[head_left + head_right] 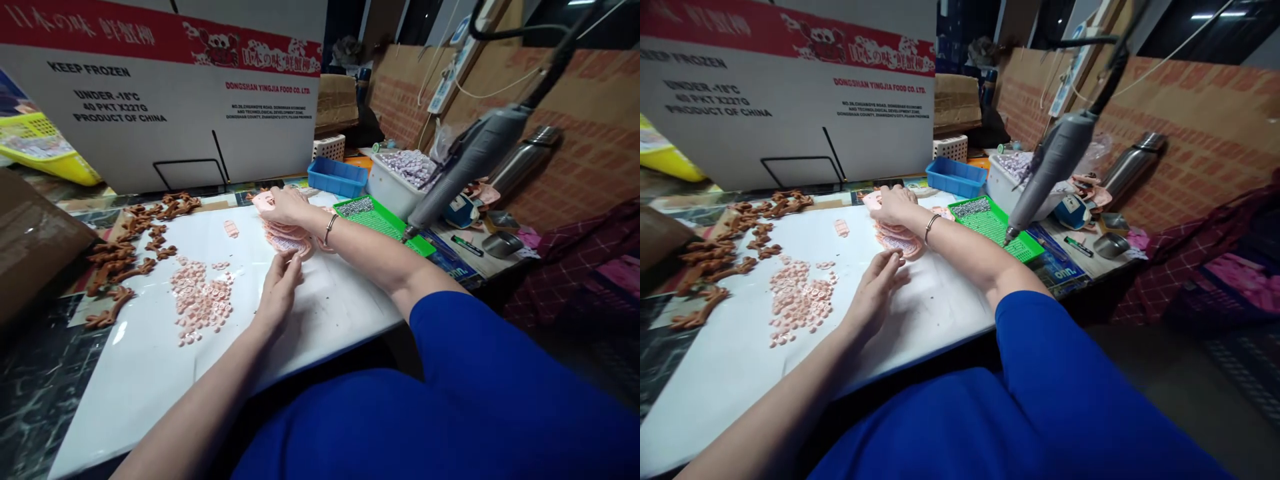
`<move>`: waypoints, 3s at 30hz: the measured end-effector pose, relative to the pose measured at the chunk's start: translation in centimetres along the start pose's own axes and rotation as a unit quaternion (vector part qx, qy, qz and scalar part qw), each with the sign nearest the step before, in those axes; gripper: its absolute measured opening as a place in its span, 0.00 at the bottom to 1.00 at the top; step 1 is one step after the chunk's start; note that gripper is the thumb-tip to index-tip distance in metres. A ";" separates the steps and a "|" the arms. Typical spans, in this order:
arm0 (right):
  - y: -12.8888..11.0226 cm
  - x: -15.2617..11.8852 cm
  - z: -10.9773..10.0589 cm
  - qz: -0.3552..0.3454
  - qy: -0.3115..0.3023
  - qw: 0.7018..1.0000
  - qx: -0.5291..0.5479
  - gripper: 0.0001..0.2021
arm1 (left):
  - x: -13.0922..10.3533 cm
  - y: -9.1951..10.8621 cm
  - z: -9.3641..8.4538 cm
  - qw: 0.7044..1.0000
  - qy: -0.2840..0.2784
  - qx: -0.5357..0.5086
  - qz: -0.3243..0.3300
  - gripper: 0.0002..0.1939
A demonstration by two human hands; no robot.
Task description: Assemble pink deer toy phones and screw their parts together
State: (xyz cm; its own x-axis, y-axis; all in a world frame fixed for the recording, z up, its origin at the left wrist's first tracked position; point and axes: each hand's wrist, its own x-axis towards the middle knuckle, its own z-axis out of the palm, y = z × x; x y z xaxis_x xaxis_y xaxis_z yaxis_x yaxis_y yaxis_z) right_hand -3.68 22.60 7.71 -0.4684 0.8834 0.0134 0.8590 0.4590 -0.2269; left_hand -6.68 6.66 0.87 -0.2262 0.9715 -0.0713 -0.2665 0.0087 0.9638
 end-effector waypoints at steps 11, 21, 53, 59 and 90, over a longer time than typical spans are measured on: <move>-0.7 0.1 -0.4 0.015 -0.052 0.998 -0.039 0.27 | -0.4 0.1 0.2 1.000 -0.023 -0.008 -0.011 0.21; -0.1 -1.0 -0.6 -0.029 0.023 0.999 0.025 0.23 | 0.9 0.1 -0.9 0.998 0.041 -0.045 0.014 0.20; 9.5 -22.1 2.2 -0.077 -0.054 0.806 0.584 0.32 | -10.1 -1.8 2.7 0.988 -0.103 0.107 0.050 0.22; 9.5 -21.8 2.3 -0.091 -0.067 0.800 0.590 0.22 | -10.3 -2.3 2.4 0.994 -0.068 0.076 0.026 0.21; 9.5 -22.1 1.1 -0.079 -0.141 0.811 0.562 0.16 | -10.9 -2.0 2.4 0.993 0.001 0.108 0.041 0.19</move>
State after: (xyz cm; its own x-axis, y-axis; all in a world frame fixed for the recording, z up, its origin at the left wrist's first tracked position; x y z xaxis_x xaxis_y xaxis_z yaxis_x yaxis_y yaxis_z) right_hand 14.61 7.40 4.15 -0.7192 0.6924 -0.0582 0.1265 0.0481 -0.9908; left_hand -1.42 -3.39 0.30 -0.2413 0.9704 0.0092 -0.0405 -0.0195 0.9990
